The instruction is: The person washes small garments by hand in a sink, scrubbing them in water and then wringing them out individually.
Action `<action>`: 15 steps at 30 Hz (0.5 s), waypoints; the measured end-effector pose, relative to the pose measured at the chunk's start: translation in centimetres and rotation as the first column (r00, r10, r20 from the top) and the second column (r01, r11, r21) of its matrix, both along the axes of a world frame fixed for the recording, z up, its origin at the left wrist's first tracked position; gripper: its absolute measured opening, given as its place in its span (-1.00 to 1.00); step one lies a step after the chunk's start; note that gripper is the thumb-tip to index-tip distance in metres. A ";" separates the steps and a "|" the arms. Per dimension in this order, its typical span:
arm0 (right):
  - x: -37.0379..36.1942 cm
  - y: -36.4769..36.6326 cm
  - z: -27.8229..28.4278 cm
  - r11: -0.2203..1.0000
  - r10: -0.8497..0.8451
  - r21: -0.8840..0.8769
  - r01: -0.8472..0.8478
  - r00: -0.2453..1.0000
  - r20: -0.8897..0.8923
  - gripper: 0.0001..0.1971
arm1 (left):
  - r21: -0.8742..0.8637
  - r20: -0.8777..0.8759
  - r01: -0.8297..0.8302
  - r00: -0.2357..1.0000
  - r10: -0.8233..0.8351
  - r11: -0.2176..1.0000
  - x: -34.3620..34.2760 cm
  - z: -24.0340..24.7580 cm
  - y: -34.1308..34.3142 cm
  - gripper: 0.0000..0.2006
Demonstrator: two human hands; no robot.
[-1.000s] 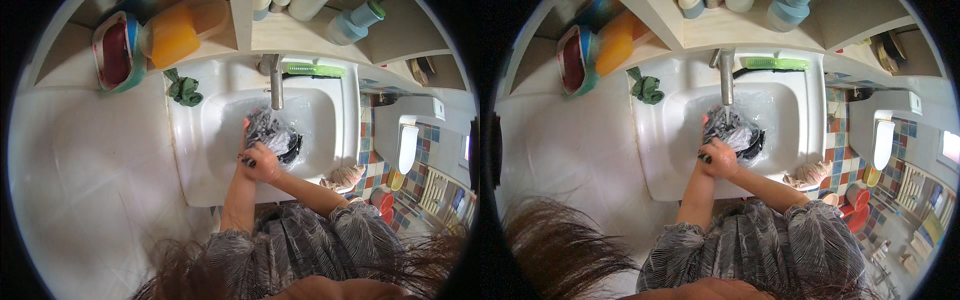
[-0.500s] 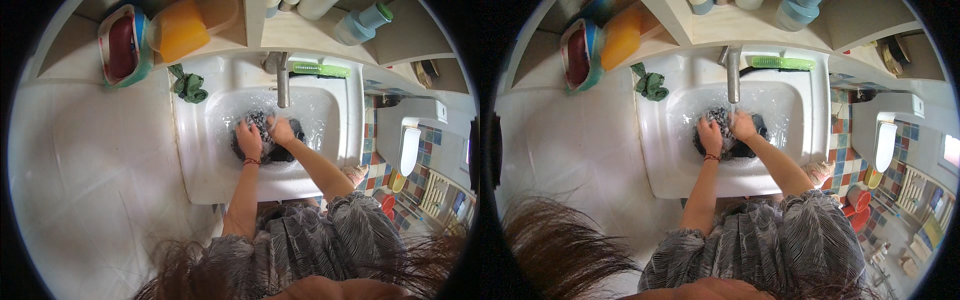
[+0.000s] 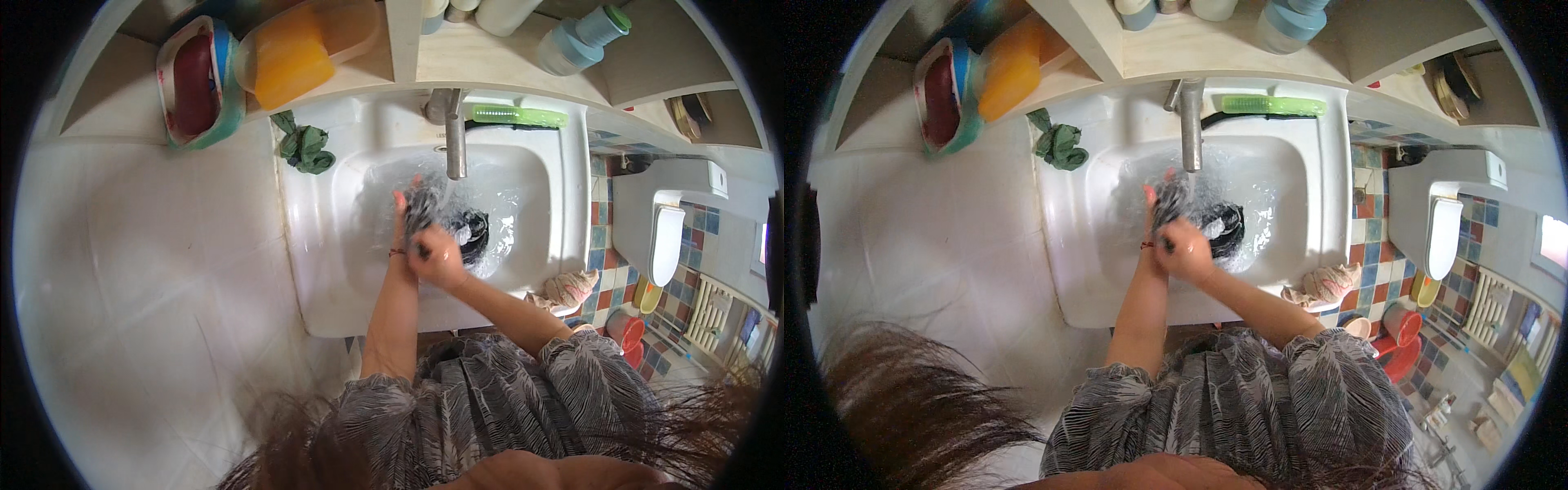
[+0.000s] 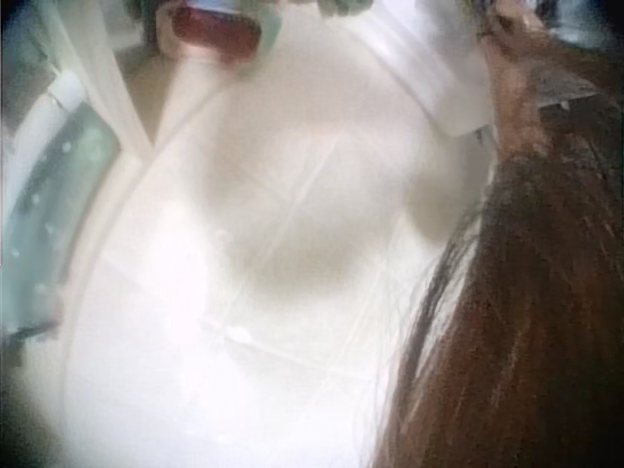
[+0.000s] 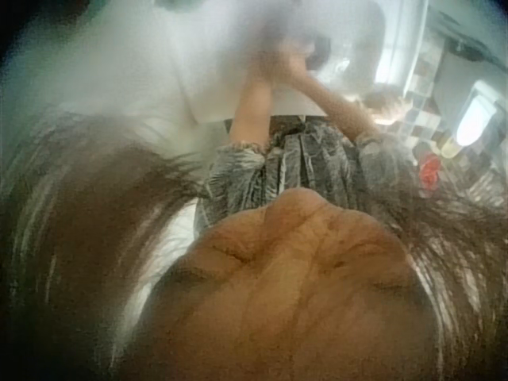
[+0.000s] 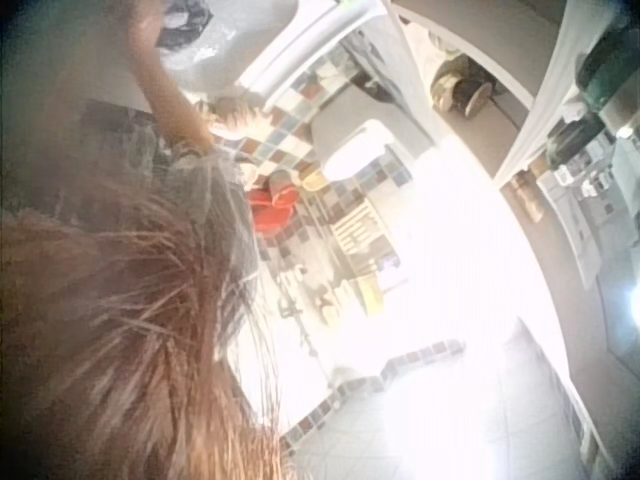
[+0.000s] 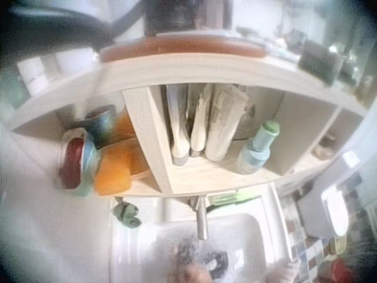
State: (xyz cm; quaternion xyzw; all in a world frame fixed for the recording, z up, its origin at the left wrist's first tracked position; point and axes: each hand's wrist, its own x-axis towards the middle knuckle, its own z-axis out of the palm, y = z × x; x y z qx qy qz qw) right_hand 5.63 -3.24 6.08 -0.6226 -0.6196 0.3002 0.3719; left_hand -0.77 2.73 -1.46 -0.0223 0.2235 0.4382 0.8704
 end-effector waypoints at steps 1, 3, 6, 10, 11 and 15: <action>-0.7 -0.2 1.4 0.997 0.070 0.042 -0.072 0.997 0.043 -0.82 | -0.060 0.003 -0.073 0.997 0.074 0.996 1.0 1.6 -0.5 -0.42; -1.5 0.3 2.3 0.985 0.145 0.086 -0.152 0.986 0.077 -0.84 | -0.055 -0.087 -0.086 0.993 0.081 0.995 0.5 1.0 -1.2 -0.43; -0.9 4.0 0.3 0.958 0.219 0.110 -0.265 0.923 0.315 -0.88 | -0.032 -0.345 -0.122 0.933 0.104 0.992 -0.9 -1.7 -2.2 -0.48; 6.1 7.4 -7.2 0.918 -0.151 -0.321 0.234 0.953 0.261 -0.81 | -0.222 -0.349 -0.093 0.937 0.010 0.971 -0.5 3.4 -1.5 -0.60; 7.1 7.6 -7.9 0.885 -0.289 -0.306 0.351 0.929 0.229 -0.82 | -0.266 -0.401 -0.127 0.916 0.010 0.955 -0.8 5.2 -1.1 -0.61; 6.2 4.9 -9.1 0.901 -0.253 -0.284 0.327 0.929 0.269 -0.77 | 0.296 -0.886 0.344 -0.251 0.391 0.891 -0.2 0.1 -1.5 -0.63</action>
